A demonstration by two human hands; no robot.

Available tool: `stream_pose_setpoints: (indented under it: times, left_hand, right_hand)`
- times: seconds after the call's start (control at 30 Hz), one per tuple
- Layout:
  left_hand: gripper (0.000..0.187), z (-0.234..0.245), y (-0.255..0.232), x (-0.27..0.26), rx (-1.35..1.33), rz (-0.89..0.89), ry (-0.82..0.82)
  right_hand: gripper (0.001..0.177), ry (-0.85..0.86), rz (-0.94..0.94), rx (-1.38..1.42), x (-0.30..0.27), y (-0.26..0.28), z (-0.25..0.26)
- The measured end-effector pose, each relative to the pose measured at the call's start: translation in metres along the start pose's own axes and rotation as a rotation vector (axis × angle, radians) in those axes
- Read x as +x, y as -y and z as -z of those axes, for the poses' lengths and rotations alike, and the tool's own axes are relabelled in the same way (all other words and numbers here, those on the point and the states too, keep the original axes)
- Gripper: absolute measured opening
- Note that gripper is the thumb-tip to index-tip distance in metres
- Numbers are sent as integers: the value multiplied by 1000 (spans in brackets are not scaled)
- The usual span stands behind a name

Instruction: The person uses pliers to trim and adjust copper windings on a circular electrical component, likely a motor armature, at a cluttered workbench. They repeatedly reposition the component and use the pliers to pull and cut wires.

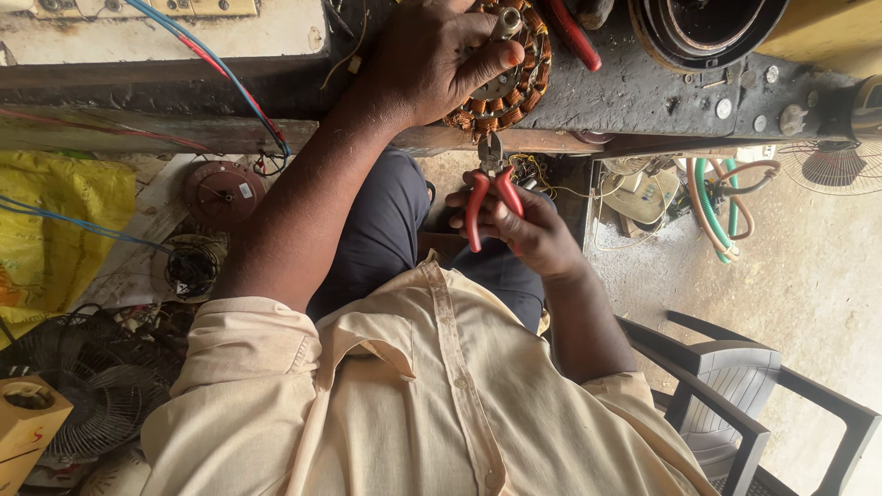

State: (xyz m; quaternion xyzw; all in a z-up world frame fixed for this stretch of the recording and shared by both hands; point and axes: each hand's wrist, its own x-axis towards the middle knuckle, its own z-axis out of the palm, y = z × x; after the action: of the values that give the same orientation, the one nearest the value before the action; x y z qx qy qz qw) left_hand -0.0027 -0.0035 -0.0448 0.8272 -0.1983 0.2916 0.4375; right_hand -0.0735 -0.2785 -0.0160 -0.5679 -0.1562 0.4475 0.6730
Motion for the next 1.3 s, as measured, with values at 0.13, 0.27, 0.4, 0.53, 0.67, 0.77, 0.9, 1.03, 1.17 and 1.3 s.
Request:
stream_pose_setpoints:
  times: [0.13, 0.27, 0.4, 0.53, 0.67, 0.77, 0.9, 1.03, 1.17, 1.3]
  left_hand:
    - [62, -1, 1, 0, -3, -7, 20]
    - [64, -1, 2, 2, 46, -36, -16]
    - [57, -1, 1, 1, 7, -46, 5]
    - [55, 1, -1, 3, 3, -31, 5]
    - [56, 3, -5, 3, 94, -60, -36]
    - [56, 6, -7, 1, 112, -33, 22]
    - [54, 6, -11, -2, 73, -78, -17]
    - [52, 2, -15, 2, 95, -71, 24]
    - [49, 1, -25, 6, 343, -205, -35]
    - [51, 1, -31, 5, 274, -140, 26]
  right_hand:
    - [69, 40, -46, 134, -2, -1, 13]
    - [72, 85, -49, 259, -1, -13, 28]
    - [72, 189, -13, 406, 6, -38, 44]
    - [69, 234, 23, 513, 15, -52, 47]
    - [68, 172, 69, 322, 12, -42, 34]
    - [62, -21, 61, -105, 6, -26, 21]
    - [57, -170, 73, -435, -2, -16, 4]
    - [56, -229, 26, -437, -6, -12, -3]
    - [55, -235, 55, -477, -6, -6, -6]
    - [53, -250, -85, -504, -10, 0, -4]
